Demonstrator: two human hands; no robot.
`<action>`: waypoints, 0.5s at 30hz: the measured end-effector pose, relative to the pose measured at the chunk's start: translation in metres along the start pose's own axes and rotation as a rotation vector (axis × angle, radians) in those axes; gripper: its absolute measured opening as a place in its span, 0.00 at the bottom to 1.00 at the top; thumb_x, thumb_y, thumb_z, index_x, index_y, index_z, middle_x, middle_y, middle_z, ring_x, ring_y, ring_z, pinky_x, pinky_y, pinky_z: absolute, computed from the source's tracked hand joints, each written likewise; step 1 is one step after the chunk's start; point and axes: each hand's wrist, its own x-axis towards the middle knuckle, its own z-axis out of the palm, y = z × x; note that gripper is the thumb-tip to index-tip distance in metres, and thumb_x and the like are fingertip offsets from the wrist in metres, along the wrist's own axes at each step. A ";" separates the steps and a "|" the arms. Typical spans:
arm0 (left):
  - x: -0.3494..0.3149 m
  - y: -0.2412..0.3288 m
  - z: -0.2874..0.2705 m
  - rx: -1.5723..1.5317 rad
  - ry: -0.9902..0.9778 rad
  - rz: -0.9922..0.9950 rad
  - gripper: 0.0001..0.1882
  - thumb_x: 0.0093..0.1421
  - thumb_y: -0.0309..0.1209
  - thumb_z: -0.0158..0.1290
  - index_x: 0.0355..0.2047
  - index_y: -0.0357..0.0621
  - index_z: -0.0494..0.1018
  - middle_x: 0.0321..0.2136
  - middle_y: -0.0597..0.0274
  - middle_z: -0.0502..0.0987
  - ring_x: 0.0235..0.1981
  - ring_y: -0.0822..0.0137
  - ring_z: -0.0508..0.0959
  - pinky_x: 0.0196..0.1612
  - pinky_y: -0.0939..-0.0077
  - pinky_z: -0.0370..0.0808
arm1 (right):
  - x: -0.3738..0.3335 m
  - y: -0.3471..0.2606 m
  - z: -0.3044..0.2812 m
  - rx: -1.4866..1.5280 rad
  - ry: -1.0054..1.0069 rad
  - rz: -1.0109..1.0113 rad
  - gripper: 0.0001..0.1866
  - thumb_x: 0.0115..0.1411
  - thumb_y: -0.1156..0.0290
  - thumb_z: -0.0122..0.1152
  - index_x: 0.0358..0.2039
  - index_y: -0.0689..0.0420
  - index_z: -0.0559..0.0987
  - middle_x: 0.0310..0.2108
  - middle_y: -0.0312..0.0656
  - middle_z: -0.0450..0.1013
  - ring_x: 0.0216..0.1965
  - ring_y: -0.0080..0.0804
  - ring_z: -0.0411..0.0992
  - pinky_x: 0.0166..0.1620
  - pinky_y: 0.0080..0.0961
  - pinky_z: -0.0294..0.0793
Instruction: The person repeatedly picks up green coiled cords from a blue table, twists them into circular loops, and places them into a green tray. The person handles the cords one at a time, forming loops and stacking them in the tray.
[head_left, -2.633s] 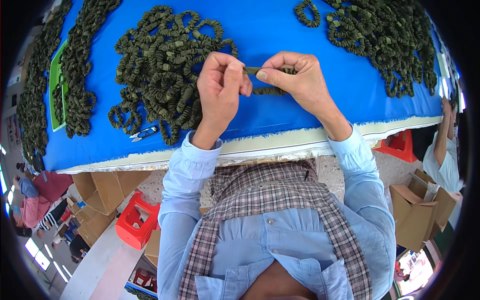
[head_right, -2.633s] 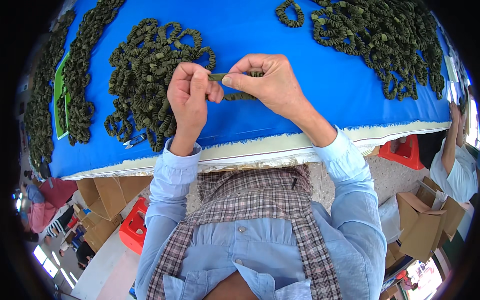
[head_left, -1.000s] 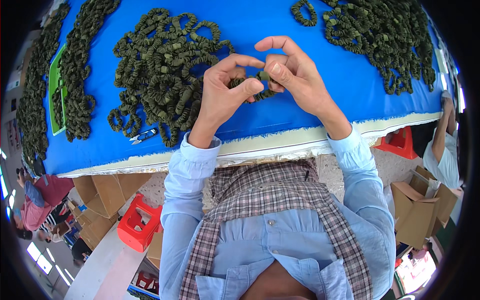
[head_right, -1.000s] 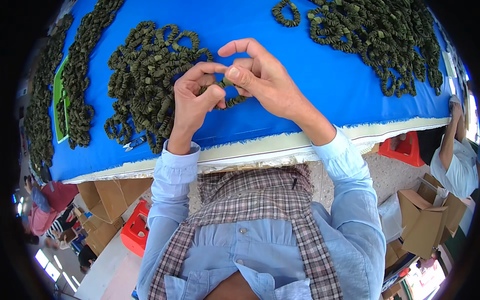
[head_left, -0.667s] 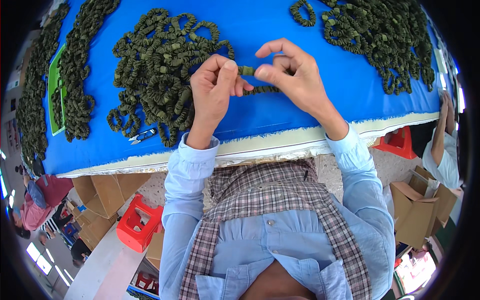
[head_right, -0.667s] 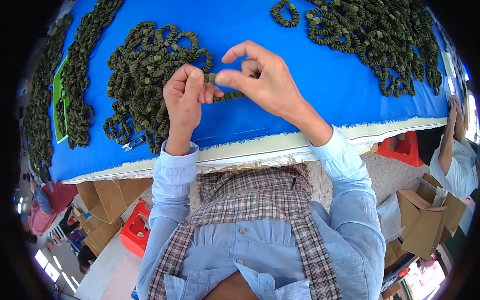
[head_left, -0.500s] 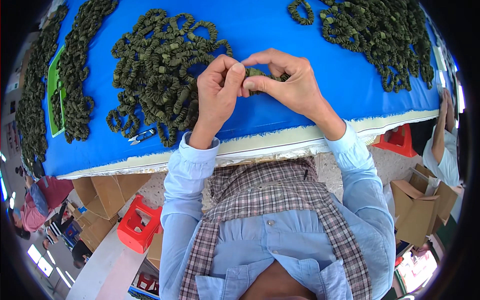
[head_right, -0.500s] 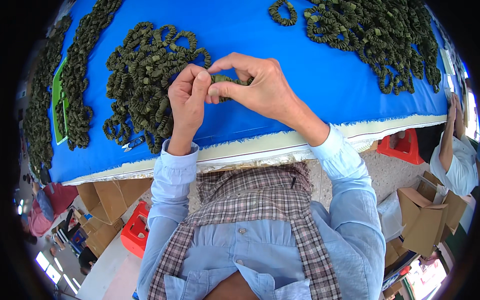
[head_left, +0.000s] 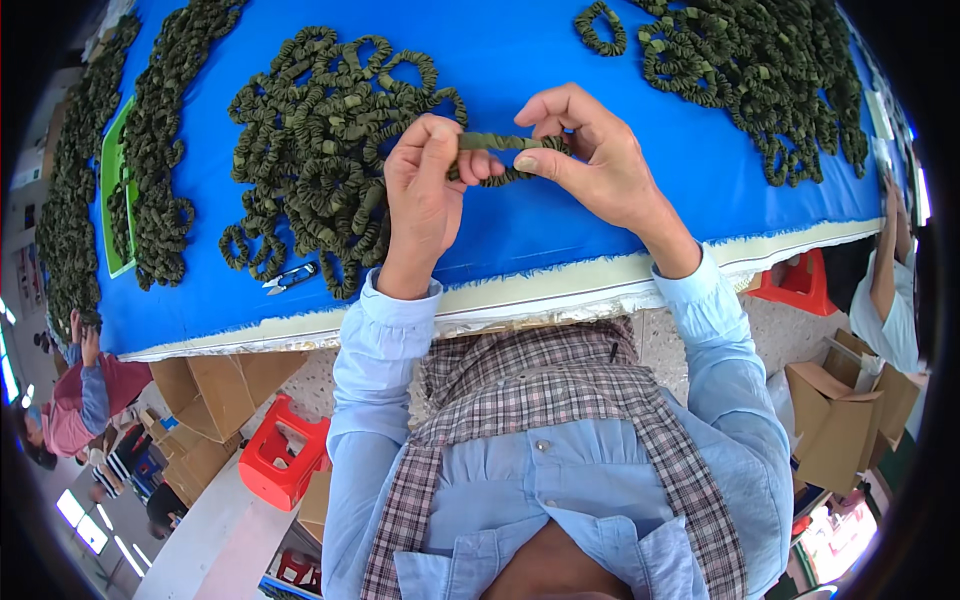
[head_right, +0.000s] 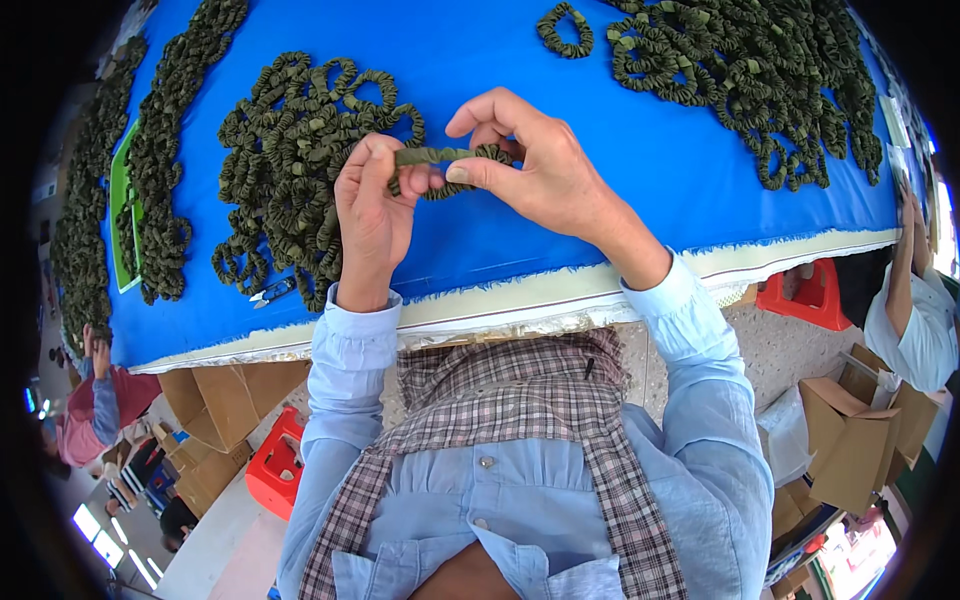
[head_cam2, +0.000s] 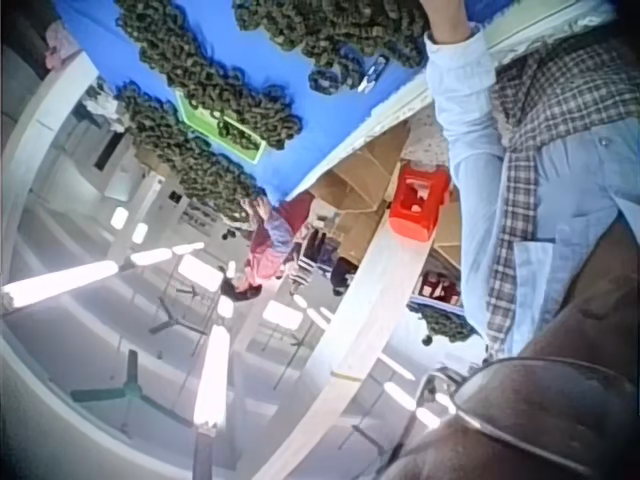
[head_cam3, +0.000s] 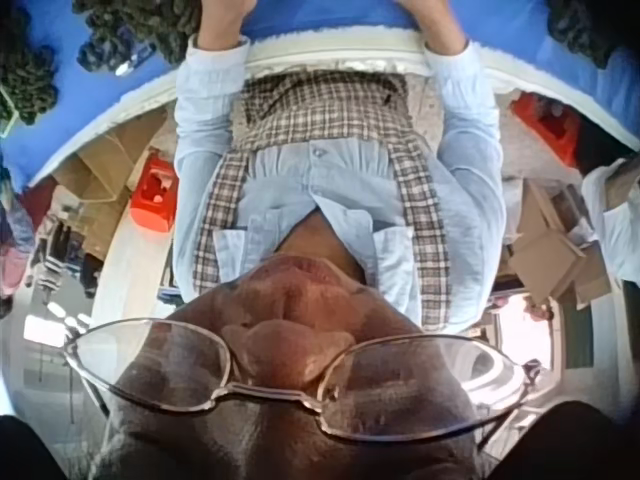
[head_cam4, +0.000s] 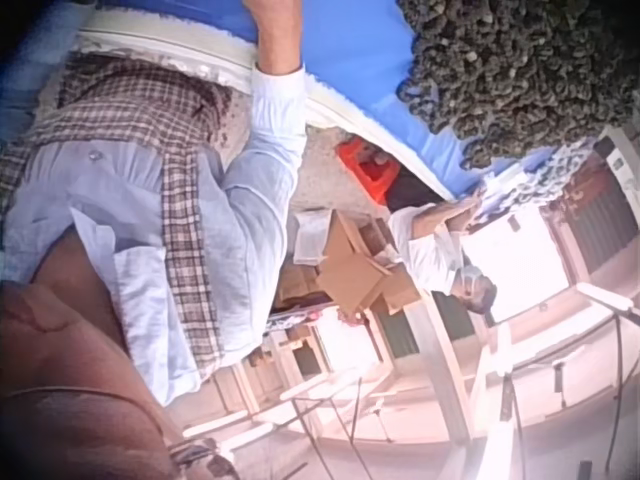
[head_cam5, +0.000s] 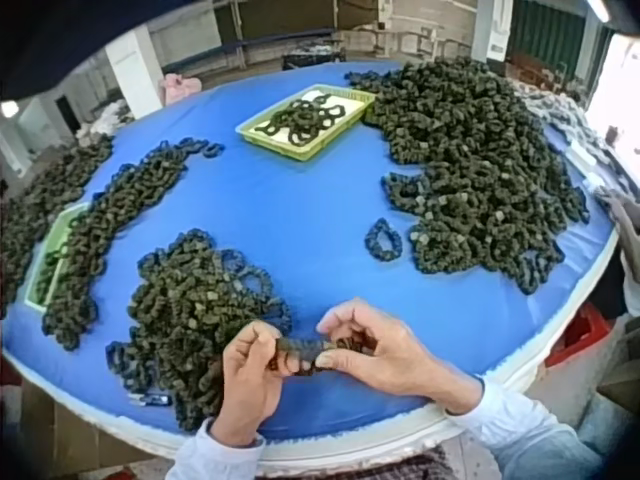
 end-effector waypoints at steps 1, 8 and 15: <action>0.000 -0.001 -0.001 0.074 -0.031 -0.029 0.11 0.68 0.33 0.45 0.31 0.39 0.69 0.20 0.63 0.71 0.21 0.72 0.73 0.27 0.79 0.73 | 0.000 -0.001 0.001 0.041 0.005 -0.009 0.17 0.55 0.72 0.66 0.43 0.59 0.73 0.25 0.33 0.71 0.26 0.16 0.66 0.29 0.16 0.66; 0.002 0.008 0.013 0.371 -0.247 -0.091 0.15 0.63 0.40 0.54 0.36 0.42 0.66 0.23 0.65 0.72 0.19 0.78 0.71 0.19 0.86 0.66 | -0.004 -0.007 0.003 0.349 -0.140 0.117 0.21 0.61 0.63 0.61 0.48 0.58 0.66 0.25 0.35 0.70 0.29 0.19 0.70 0.30 0.18 0.69; -0.002 0.009 0.004 0.205 -0.142 -0.078 0.09 0.65 0.30 0.50 0.30 0.41 0.63 0.22 0.63 0.70 0.18 0.76 0.70 0.20 0.81 0.68 | -0.003 -0.013 -0.003 0.317 -0.100 0.316 0.20 0.66 0.54 0.53 0.46 0.58 0.68 0.25 0.32 0.68 0.25 0.15 0.66 0.26 0.15 0.64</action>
